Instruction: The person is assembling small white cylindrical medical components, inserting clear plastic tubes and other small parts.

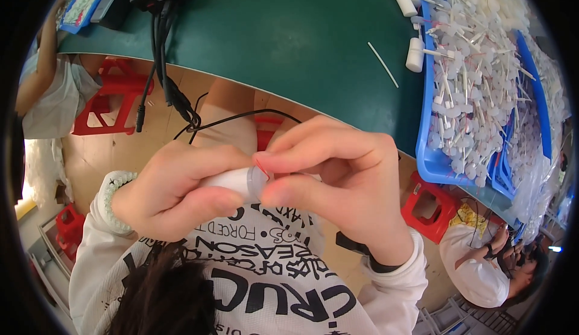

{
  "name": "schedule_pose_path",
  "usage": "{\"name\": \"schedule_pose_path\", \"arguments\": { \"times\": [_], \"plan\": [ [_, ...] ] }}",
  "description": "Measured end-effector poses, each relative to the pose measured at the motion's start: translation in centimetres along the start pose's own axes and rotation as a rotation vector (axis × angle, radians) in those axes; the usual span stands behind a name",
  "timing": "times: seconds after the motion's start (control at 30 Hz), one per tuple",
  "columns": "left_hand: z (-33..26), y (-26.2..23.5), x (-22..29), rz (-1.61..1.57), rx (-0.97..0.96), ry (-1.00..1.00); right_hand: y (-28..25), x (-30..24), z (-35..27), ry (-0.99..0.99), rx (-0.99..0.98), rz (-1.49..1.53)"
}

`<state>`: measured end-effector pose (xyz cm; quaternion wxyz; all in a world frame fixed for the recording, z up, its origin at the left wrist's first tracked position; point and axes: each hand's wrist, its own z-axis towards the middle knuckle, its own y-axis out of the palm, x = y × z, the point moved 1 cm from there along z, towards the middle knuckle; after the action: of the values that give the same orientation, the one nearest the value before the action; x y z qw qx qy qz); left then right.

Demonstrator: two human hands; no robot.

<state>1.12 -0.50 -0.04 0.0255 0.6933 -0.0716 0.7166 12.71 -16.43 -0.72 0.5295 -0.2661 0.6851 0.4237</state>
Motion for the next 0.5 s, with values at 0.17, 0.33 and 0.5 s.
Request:
{"name": "schedule_pose_path", "arguments": {
  "times": [0.17, 0.33, 0.5],
  "plan": [
    [0.0, 0.0, -0.3, -0.087, -0.06, -0.056, -0.7, -0.7, 0.4, 0.111, -0.039, 0.123],
    [-0.3, -0.1, -0.1, -0.106, -0.111, -0.124, -0.6, -1.4, 1.1, 0.252, -0.126, 0.025],
    [0.1, -0.2, -0.2, -0.516, -0.179, -0.262, -0.2, -0.4, 1.1, 0.138, -0.046, 0.208]
  ]
}}
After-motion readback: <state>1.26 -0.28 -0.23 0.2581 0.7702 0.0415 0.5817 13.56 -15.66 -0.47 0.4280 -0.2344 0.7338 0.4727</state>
